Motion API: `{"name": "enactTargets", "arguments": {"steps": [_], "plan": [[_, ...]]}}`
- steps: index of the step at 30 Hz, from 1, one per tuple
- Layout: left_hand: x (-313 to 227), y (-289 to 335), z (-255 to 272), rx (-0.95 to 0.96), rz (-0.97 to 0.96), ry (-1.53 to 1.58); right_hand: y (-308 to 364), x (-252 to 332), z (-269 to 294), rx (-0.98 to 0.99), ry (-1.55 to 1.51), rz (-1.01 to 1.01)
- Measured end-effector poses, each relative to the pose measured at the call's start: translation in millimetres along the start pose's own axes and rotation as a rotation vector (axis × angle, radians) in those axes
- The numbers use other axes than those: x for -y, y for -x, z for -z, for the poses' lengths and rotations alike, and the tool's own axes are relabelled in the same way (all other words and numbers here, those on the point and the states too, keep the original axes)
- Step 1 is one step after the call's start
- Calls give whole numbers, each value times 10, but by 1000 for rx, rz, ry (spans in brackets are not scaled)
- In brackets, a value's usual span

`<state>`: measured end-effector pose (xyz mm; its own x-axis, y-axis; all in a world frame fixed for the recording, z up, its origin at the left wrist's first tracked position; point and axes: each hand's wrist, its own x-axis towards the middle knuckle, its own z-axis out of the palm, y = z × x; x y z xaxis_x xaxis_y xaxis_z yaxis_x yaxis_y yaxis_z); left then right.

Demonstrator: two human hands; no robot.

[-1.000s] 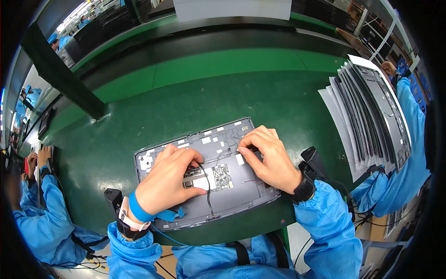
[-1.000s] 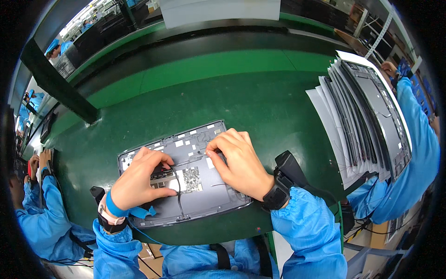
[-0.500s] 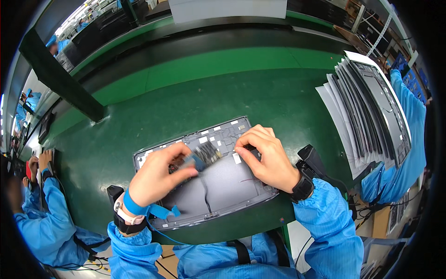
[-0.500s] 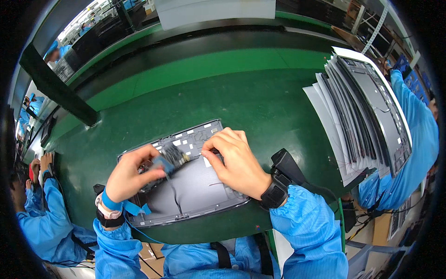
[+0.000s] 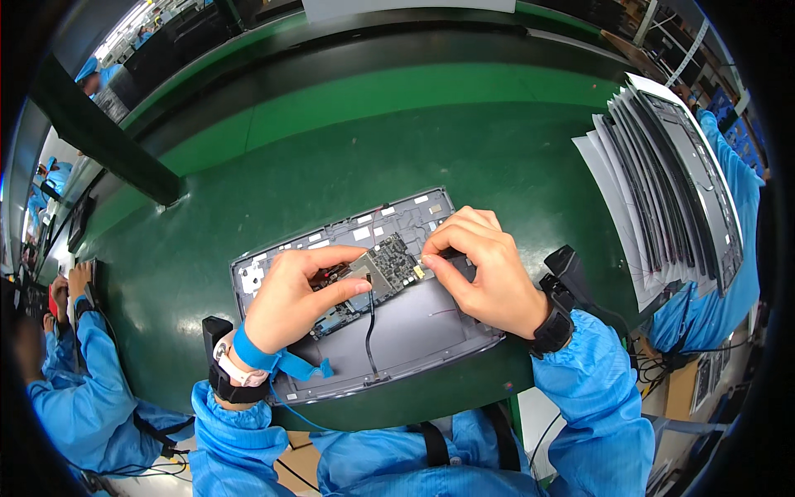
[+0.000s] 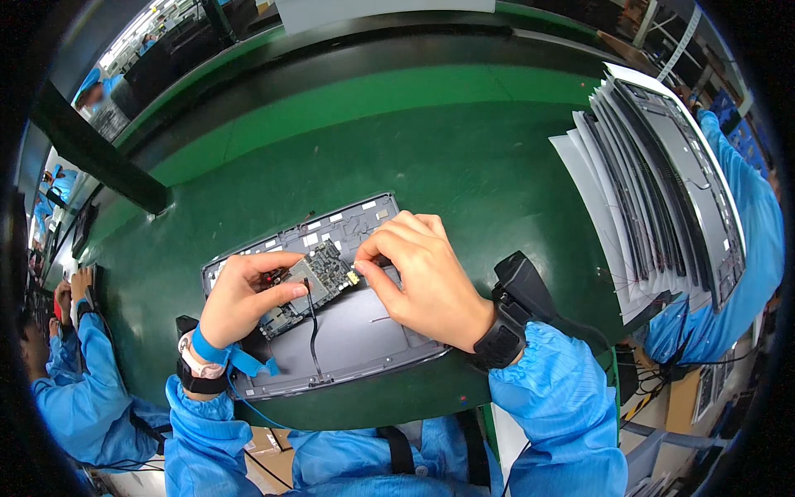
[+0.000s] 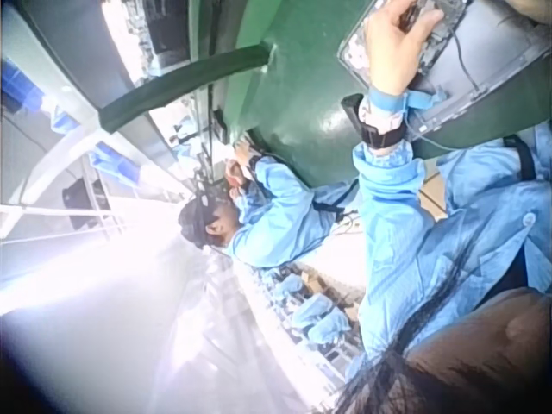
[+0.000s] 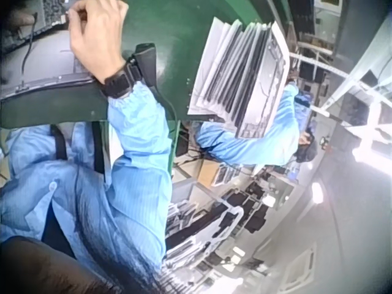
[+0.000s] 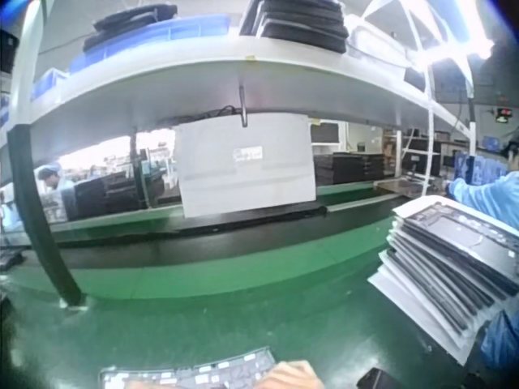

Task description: Assembling motherboards and internal components into laptop chassis on a factory production line.

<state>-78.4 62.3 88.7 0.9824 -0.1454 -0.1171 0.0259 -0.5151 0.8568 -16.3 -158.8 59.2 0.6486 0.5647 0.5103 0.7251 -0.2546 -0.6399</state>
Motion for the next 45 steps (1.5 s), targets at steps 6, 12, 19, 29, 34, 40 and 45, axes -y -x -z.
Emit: {"name": "enactTargets", "arguments": {"steps": [6,12,19,29,34,40,45], "plan": [[38,16,-20,-67,-42,81,-12,55,33,-13,17,-13],[-31,4,-65,-208,19,495,17,76,-29,-106,-75,-116],[-65,68,-296,-107,-34,269,13,61,-56,-163,-137,-169],[-95,69,-313,-145,-4,309,25,56,-60,-164,-170,-186],[-68,76,-329,-162,-33,289,29,56,-68,-164,-163,-190],[-13,72,-349,-210,-67,220,30,80,-43,-142,-177,-209],[-180,75,-319,-127,68,131,36,81,-31,-147,-150,-237]]}}
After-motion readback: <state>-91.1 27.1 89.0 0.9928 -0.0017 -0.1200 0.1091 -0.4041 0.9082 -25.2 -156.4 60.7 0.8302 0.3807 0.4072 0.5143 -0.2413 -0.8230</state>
